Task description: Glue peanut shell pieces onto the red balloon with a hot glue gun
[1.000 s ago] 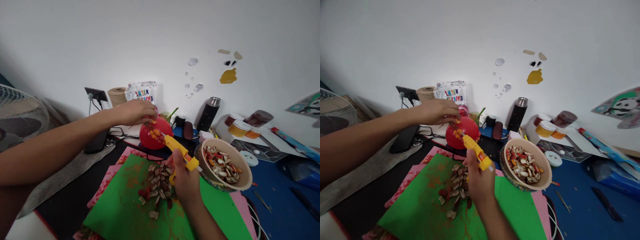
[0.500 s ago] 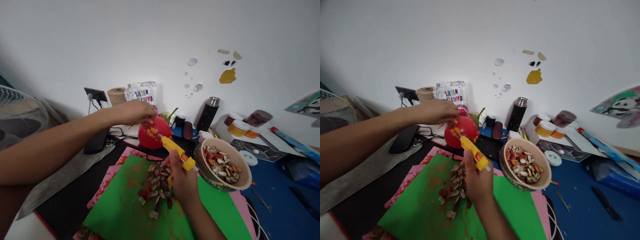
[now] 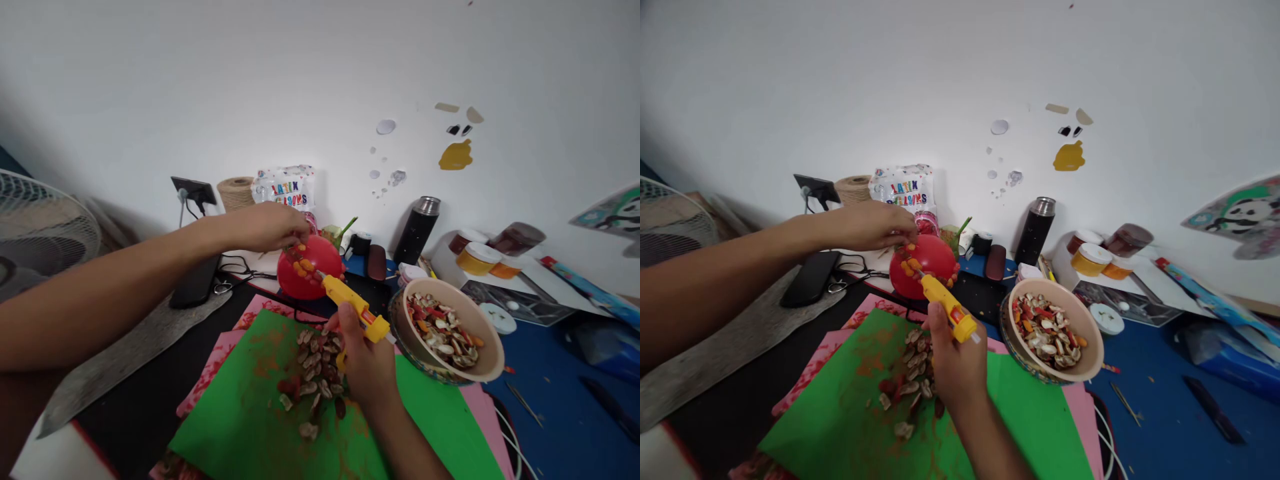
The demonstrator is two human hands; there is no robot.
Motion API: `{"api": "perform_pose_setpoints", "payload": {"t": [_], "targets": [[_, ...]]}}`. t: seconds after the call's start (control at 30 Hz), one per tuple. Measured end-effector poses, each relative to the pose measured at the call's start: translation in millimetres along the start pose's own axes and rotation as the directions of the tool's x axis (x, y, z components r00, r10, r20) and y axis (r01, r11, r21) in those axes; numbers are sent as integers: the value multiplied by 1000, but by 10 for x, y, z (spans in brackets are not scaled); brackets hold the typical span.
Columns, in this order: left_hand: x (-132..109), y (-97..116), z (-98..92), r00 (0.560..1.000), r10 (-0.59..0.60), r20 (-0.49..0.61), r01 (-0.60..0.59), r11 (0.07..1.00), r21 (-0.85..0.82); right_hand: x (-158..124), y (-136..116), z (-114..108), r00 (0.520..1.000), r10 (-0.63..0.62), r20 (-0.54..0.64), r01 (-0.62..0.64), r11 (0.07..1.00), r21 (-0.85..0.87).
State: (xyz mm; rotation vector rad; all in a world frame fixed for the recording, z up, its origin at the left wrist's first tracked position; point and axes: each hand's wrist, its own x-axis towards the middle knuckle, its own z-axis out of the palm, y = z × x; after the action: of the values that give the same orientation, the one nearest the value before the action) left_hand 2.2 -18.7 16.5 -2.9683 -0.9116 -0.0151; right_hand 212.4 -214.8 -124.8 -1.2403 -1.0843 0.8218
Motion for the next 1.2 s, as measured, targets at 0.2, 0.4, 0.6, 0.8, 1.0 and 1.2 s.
{"api": "perform_pose_setpoints", "payload": {"t": [0.2, 0.4, 0.6, 0.8, 1.0, 1.2], "targets": [[-27, -45, 59, 991, 19, -132, -32, 994, -103, -3, 65, 6, 999, 6, -31, -6, 1000, -15], [-169, 32, 164, 901, -175, -397, 57, 955, -291, 3, -29, -1, 996, -5, -90, 6, 1000, 6], [-370, 215, 442, 721, -454, -523, 198, 859, -472, 30, -62, -27, 994, -11, -110, 14, 999, 31], [-669, 457, 516, 722, -509, -469, 219, 811, -543, 30, -88, -27, 990, 75, -122, -66, 995, 72], [-792, 594, 525, 813, -450, -369, 158, 782, -603, 73, -218, -58, 977, 64, -203, -44, 994, 103], [-786, 748, 550, 996, -69, -53, 27, 829, -559, 91, -252, -69, 976, 89, -200, -67, 991, 116]]}}
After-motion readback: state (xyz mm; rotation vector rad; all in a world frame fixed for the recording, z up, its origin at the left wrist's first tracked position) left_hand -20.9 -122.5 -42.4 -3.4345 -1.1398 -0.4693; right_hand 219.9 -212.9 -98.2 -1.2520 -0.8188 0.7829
